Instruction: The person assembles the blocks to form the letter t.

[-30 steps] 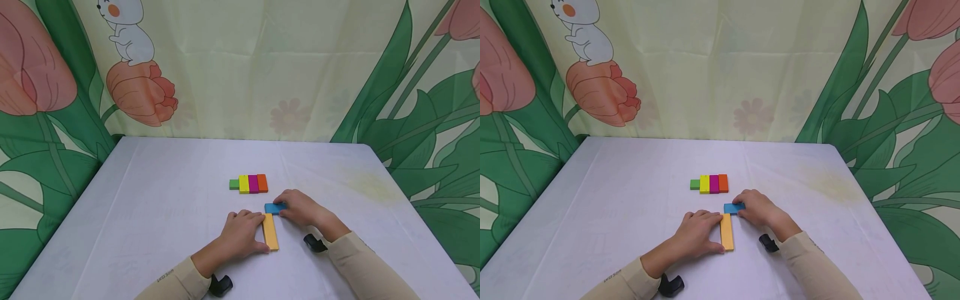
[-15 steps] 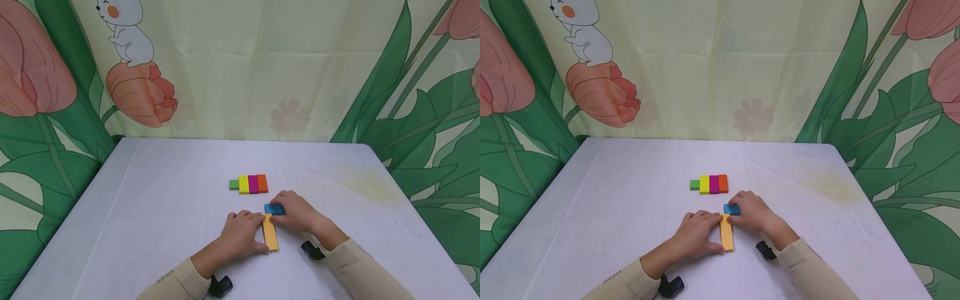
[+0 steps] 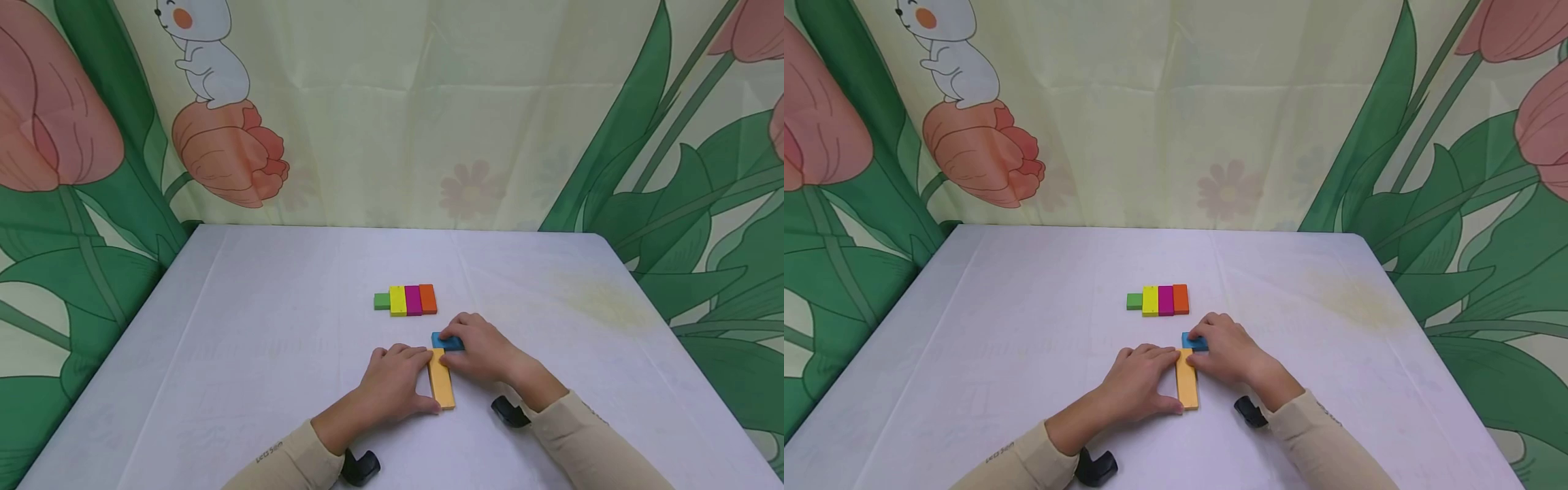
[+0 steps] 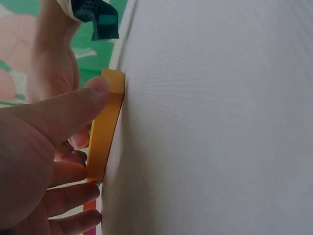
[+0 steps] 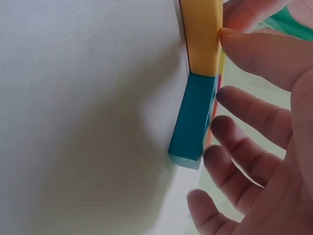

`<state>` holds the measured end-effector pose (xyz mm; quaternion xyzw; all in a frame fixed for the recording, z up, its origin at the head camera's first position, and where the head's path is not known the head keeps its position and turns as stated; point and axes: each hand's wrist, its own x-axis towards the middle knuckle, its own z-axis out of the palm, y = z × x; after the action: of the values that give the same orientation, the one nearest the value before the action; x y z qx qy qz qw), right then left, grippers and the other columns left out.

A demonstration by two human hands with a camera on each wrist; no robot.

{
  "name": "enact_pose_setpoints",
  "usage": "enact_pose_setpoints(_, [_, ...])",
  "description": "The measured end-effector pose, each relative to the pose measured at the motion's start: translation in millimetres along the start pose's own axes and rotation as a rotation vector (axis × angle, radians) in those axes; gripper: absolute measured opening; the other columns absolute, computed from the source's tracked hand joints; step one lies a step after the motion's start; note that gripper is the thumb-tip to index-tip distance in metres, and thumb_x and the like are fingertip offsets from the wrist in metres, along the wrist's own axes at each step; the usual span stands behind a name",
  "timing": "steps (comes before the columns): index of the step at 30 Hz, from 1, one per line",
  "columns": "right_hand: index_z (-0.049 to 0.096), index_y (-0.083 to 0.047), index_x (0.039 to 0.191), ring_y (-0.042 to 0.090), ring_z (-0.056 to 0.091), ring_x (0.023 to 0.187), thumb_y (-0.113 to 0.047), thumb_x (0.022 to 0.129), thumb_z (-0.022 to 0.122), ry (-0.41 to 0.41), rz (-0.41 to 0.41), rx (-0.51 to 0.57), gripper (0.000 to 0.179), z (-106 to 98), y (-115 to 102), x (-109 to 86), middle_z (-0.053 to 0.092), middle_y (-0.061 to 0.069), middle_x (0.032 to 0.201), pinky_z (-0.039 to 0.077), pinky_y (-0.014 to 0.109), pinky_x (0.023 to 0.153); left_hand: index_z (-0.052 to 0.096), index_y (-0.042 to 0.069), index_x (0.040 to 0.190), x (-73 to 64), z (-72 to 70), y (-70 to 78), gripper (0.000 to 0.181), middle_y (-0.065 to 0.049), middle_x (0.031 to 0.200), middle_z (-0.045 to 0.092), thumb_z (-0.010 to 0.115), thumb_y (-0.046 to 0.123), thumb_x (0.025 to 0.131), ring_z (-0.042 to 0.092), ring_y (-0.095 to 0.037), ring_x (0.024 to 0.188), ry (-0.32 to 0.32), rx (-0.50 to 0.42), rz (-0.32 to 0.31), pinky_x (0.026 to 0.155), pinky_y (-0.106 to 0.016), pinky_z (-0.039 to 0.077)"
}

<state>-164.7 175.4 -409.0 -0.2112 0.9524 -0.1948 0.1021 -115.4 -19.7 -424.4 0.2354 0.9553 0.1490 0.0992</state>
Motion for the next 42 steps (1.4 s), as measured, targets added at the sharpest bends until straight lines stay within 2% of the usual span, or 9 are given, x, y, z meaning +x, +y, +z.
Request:
enact_pose_setpoints(6, [0.072, -0.014, 0.112, 0.023, 0.05, 0.109, -0.027, 0.086, 0.079, 0.004, 0.008, 0.029, 0.029, 1.6, 0.7, -2.5, 0.058, 0.001, 0.113, 0.052, 0.038, 0.089, 0.057, 0.017, 0.141, 6.1, -2.6, -8.7, 0.083, 0.002, 0.139, 0.058, 0.078, 0.063, 0.076, 0.048, -0.021, 0.129, -0.006, -0.067, -0.008, 0.097, -0.051, 0.041])
enact_pose_setpoints(14, [0.072, -0.015, 0.113, 0.023, 0.05, 0.109, -0.028, 0.086, 0.079, -0.008, 0.031, 0.024, 0.031, 3.1, 2.1, -2.0, 0.057, 0.002, 0.115, 0.053, 0.038, 0.087, 0.059, 0.014, 0.139, 19.6, -29.0, -29.4, 0.07, -0.003, 0.133, 0.061, 0.082, 0.046, 0.081, 0.051, -0.024, 0.127, 0.089, -0.117, -0.057, 0.101, -0.05, 0.042])
enact_pose_setpoints(19, [0.071, -0.016, 0.114, 0.022, 0.05, 0.111, -0.029, 0.086, 0.078, -0.016, 0.055, 0.029, 0.032, 4.0, 2.3, -0.8, 0.057, 0.002, 0.118, 0.053, 0.038, 0.089, 0.06, 0.014, 0.138, 33.9, -39.6, -44.3, 0.064, -0.005, 0.132, 0.061, 0.082, 0.039, 0.083, 0.05, -0.026, 0.127, 0.11, -0.126, -0.077, 0.102, -0.049, 0.042])
enact_pose_setpoints(26, [0.071, -0.016, 0.115, 0.024, 0.05, 0.112, -0.03, 0.087, 0.078, -0.019, 0.048, 0.017, 0.033, 3.4, 2.8, -1.5, 0.057, 0.003, 0.119, 0.052, 0.04, 0.091, 0.058, 0.018, 0.14, 62.9, -45.8, -57.4, 0.064, -0.004, 0.135, 0.059, 0.082, 0.036, 0.083, 0.043, -0.026, 0.134, 0.106, -0.106, -0.084, 0.106, -0.05, 0.038])
enact_pose_setpoints(30, [0.071, -0.016, 0.115, 0.023, 0.05, 0.113, -0.03, 0.087, 0.078, -0.024, 0.044, 0.017, 0.032, 2.5, 2.3, -1.8, 0.057, 0.002, 0.119, 0.051, 0.039, 0.091, 0.056, 0.019, 0.143, 77.2, -48.1, -60.9, 0.067, -0.003, 0.14, 0.057, 0.082, 0.034, 0.083, 0.037, -0.026, 0.139, 0.096, -0.061, -0.058, 0.108, -0.051, 0.035])
enact_pose_setpoints(34, [0.071, -0.015, 0.115, 0.023, 0.05, 0.112, -0.03, 0.087, 0.078, -0.03, 0.035, 0.019, 0.032, 0.9, 2.3, -1.8, 0.057, 0.002, 0.118, 0.051, 0.039, 0.091, 0.054, 0.019, 0.144, 88.2, -47.8, -62.9, 0.068, -0.002, 0.142, 0.056, 0.081, 0.034, 0.084, 0.034, -0.027, 0.141, 0.075, -0.034, -0.039, 0.108, -0.051, 0.035])
enact_pose_setpoints(42, [0.071, -0.016, 0.114, 0.024, 0.049, 0.113, -0.031, 0.087, 0.078, -0.039, 0.045, 0.025, 0.032, 0.0, 3.5, -1.2, 0.057, 0.002, 0.119, 0.052, 0.039, 0.091, 0.055, 0.02, 0.144, 105.4, -44.9, -62.4, 0.061, -0.002, 0.139, 0.057, 0.076, 0.033, 0.089, 0.033, -0.027, 0.141, 0.032, -0.058, -0.07, 0.108, -0.05, 0.035])
